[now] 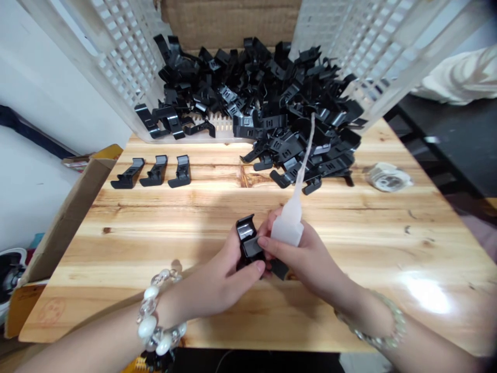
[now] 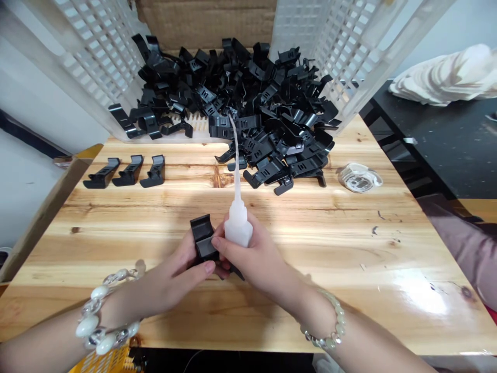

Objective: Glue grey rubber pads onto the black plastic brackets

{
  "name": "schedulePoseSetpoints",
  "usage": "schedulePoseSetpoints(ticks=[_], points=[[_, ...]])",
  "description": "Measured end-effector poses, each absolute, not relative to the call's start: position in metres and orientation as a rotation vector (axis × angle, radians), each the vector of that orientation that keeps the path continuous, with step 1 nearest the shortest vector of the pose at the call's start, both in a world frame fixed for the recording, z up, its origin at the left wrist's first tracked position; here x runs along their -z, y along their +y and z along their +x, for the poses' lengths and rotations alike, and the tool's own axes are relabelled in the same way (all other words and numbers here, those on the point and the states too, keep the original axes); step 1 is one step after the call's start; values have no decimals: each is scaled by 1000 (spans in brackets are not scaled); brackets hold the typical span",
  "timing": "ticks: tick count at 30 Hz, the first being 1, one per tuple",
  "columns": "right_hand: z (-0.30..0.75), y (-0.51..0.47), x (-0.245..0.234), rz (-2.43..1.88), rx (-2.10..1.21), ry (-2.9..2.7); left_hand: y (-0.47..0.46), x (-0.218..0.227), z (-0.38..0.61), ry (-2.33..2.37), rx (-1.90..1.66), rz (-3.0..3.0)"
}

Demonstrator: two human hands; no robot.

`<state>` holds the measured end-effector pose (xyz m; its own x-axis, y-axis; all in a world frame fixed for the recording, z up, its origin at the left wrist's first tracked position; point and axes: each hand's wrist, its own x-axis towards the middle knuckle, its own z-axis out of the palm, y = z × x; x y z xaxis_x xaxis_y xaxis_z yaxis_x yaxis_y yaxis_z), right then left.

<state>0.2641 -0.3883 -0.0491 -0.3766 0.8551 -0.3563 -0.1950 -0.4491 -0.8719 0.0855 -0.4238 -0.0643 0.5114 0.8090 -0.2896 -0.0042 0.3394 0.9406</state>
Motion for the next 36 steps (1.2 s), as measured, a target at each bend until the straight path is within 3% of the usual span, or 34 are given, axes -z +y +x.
schedulePoseSetpoints(ticks=[19, 36], points=[[267, -384, 49, -1120, -1875, -1083, -420, 63, 92, 917, -725, 863], [336, -327, 32, -1220, -1503, -1196, -407, 56, 89, 898, -715, 567]])
